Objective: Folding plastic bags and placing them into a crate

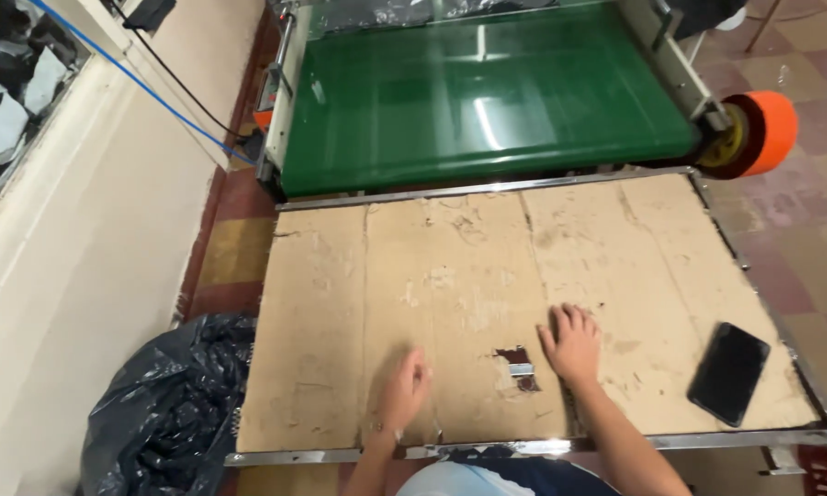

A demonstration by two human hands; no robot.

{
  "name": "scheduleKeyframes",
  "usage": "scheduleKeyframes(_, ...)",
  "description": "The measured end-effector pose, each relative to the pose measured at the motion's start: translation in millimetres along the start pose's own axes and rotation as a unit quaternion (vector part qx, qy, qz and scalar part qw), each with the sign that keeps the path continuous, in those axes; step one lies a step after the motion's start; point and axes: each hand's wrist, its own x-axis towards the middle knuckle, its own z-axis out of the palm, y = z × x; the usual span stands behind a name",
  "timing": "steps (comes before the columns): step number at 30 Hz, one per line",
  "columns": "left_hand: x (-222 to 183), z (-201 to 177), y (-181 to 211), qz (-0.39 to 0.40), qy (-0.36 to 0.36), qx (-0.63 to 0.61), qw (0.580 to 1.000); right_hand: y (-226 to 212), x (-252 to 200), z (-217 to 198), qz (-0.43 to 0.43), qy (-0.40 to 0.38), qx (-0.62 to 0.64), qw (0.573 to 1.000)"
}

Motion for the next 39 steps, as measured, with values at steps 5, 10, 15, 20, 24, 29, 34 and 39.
scheduleKeyframes(5,89,5,-53,0.063,0.142,-0.030,0.987,5,-4,5,0.016,-0.029,-0.086,0.996)
scheduleKeyframes(10,119,26,-72,0.072,0.198,0.066,0.975,7,-7,13,0.020,-0.026,-0.100,0.994)
scheduleKeyframes(15,114,20,-65,0.116,0.235,0.055,0.963,11,-8,18,0.011,-0.025,-0.111,0.993)
scheduleKeyframes(20,115,21,-65,0.121,0.243,0.055,0.961,10,-9,15,0.008,-0.017,-0.118,0.993)
scheduleKeyframes(24,114,21,-63,0.121,0.246,0.062,0.960,14,-8,18,0.013,-0.011,-0.110,0.994)
scheduleKeyframes(29,112,13,-55,0.122,0.219,0.026,0.968,15,-8,21,0.026,-0.022,-0.097,0.995)
scheduleKeyframes(34,109,18,-60,0.126,0.221,0.038,0.966,12,-10,20,0.042,-0.032,-0.097,0.994)
scheduleKeyframes(39,112,19,-62,0.111,0.200,0.066,0.971,8,-3,13,0.043,-0.042,-0.114,0.992)
